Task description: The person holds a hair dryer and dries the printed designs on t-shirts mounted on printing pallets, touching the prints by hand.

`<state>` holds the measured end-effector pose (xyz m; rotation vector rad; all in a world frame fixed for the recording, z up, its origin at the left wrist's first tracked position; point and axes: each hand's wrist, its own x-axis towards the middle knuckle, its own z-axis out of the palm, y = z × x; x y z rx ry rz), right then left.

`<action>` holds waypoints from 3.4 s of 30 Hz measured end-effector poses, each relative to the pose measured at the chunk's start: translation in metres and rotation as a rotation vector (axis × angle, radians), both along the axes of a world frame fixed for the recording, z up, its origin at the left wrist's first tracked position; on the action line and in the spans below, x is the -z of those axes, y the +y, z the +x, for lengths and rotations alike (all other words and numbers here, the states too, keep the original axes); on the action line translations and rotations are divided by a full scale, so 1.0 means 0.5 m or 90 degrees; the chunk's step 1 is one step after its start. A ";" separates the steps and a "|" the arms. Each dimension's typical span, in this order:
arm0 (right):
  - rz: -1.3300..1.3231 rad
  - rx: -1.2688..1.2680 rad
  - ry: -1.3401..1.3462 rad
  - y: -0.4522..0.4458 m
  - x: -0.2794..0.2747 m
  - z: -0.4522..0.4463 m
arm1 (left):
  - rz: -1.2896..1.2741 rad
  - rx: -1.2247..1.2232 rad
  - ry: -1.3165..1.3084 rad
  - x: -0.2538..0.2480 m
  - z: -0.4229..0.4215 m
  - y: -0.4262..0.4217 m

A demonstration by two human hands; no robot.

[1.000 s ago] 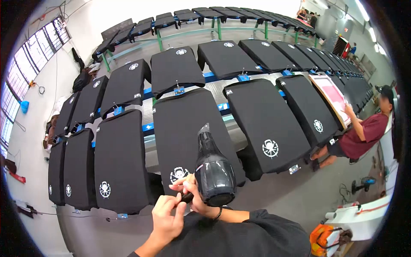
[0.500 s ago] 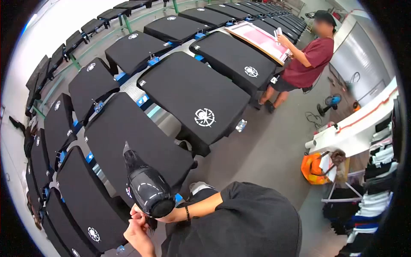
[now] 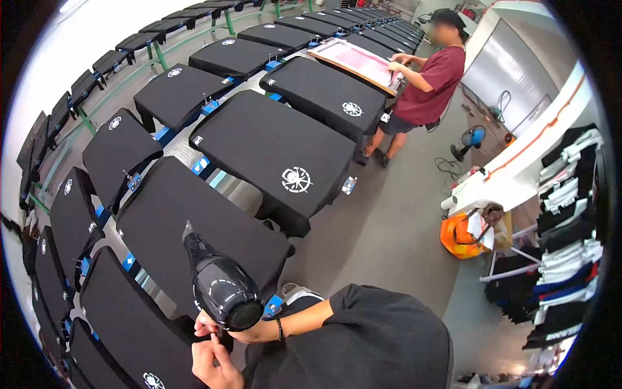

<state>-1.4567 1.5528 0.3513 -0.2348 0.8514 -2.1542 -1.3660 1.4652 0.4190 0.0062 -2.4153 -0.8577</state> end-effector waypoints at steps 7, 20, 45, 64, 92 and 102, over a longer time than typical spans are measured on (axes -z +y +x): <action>0.003 0.037 -0.019 -0.083 -0.026 0.026 | -0.011 0.062 0.037 -0.016 0.010 -0.093; 0.008 0.116 -0.036 -0.207 -0.009 0.058 | 0.038 0.157 -0.051 -0.007 0.026 -0.244; 0.086 -0.093 0.512 -0.266 -0.007 0.048 | 0.248 -0.121 -0.212 0.121 0.159 -0.395; 0.890 0.126 0.856 -0.058 0.312 -0.003 | 0.491 -0.151 -0.470 0.052 0.027 -0.294; 0.777 0.075 0.871 0.113 0.283 -0.120 | 0.384 -0.272 -0.485 0.020 -0.025 -0.105; 0.717 0.014 0.981 0.189 0.329 -0.150 | 0.334 -0.467 -0.407 0.013 -0.009 -0.096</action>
